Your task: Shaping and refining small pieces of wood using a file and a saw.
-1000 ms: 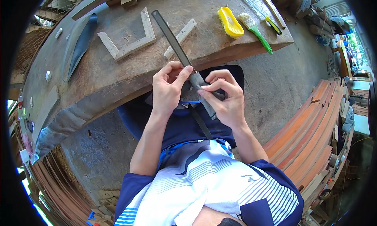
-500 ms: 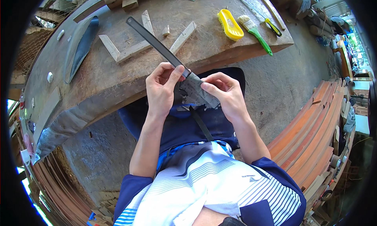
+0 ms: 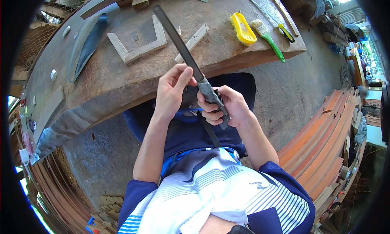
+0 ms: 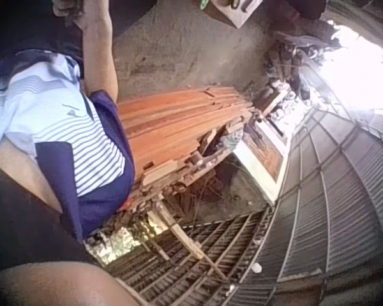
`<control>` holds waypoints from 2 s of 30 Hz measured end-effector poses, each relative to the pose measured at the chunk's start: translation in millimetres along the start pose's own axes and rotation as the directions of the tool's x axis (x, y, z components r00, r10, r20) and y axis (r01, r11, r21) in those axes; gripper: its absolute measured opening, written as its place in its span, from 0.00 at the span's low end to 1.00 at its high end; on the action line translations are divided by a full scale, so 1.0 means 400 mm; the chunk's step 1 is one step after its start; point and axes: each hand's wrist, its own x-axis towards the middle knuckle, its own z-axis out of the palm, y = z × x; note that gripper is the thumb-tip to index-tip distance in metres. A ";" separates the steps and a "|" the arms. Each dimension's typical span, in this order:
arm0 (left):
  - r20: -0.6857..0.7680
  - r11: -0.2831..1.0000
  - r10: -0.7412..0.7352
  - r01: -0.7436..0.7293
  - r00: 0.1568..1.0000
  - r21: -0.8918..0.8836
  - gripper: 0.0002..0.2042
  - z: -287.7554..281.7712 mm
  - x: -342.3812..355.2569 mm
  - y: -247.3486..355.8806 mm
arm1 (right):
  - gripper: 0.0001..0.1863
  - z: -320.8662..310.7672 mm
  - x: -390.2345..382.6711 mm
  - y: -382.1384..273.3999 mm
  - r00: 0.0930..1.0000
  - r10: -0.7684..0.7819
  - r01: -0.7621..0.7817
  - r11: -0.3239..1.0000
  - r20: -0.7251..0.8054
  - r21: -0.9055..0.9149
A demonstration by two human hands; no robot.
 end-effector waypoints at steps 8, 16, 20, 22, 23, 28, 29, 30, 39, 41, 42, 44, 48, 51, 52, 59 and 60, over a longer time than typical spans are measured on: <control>0.106 0.997 -0.055 0.049 0.993 0.052 0.07 0.020 -0.059 -0.020 | 0.22 -0.006 -0.008 0.002 0.986 0.051 -0.097 0.949 -0.157 -0.301; -0.227 0.871 0.218 -0.084 0.949 0.484 0.08 0.099 -0.026 -0.019 | 0.40 0.080 -0.034 0.048 0.648 -0.739 -0.274 -0.449 0.181 -0.851; -0.186 0.906 0.189 -0.098 0.964 0.411 0.10 0.156 -0.012 -0.035 | 0.40 0.060 -0.011 0.046 0.636 -0.770 -0.303 -0.316 0.056 -0.899; -0.159 0.914 0.190 -0.116 0.969 0.389 0.10 0.169 -0.007 -0.033 | 0.35 0.034 0.001 0.026 0.585 -0.810 -0.284 -0.235 0.026 -0.930; -0.141 0.920 0.195 -0.131 0.971 0.368 0.10 0.176 -0.005 -0.030 | 0.35 0.026 0.001 0.013 0.579 -0.815 -0.290 -0.232 0.022 -0.929; -0.004 0.899 0.215 -0.197 0.977 0.391 0.10 0.150 0.002 0.001 | 0.17 0.039 -0.007 -0.029 0.718 -0.639 -0.119 0.277 -0.276 -0.953; 0.019 0.905 0.197 -0.189 0.980 0.381 0.09 0.140 0.005 0.005 | 0.13 0.053 -0.008 -0.036 0.756 -0.558 -0.104 0.413 -0.342 -0.905; 0.069 0.880 0.221 -0.229 0.973 0.417 0.10 0.132 0.010 0.012 | 0.11 0.069 -0.013 -0.045 0.779 -0.493 -0.090 0.523 -0.387 -0.848; 0.251 0.847 0.131 -0.240 0.959 0.474 0.11 0.109 0.055 0.056 | 0.09 -0.007 -0.021 -0.043 0.833 -0.505 0.091 0.528 -0.226 -0.845; 0.230 0.855 0.107 -0.207 0.967 0.475 0.12 0.113 0.074 0.060 | 0.12 -0.021 -0.026 -0.051 0.845 -0.470 0.124 0.637 -0.256 -0.761; 0.208 0.863 0.078 -0.170 0.975 0.475 0.13 0.113 0.089 0.061 | 0.16 -0.030 -0.029 -0.056 0.858 -0.428 0.150 0.737 -0.283 -0.659; 0.143 0.795 0.227 -0.269 0.963 0.544 0.14 0.085 0.136 0.032 | 0.18 -0.043 -0.037 -0.068 0.802 -0.505 0.186 0.719 -0.319 -0.670; 0.087 0.472 0.395 -0.283 0.914 0.835 0.16 0.025 0.231 0.017 | 0.19 -0.079 -0.036 -0.095 0.680 -0.626 0.099 0.596 -0.383 -0.797; 0.155 0.188 0.514 -0.287 0.844 0.939 0.17 0.005 0.283 -0.024 | 0.18 -0.111 -0.011 -0.111 0.650 -0.667 -0.060 0.434 -0.365 -0.899; 0.149 0.174 0.466 -0.255 0.872 0.951 0.17 0.020 0.287 -0.025 | 0.16 -0.119 -0.004 -0.110 0.598 -0.749 -0.182 0.218 -0.284 -0.959; 0.132 0.221 0.385 -0.231 0.913 0.948 0.20 0.075 0.263 -0.054 | 0.18 -0.083 0.057 -0.117 0.564 -0.783 -0.497 -0.069 -0.262 -0.865; 0.132 0.226 0.383 -0.231 0.915 0.946 0.20 0.078 0.263 -0.055 | 0.18 -0.082 0.065 -0.118 0.561 -0.782 -0.525 -0.083 -0.272 -0.847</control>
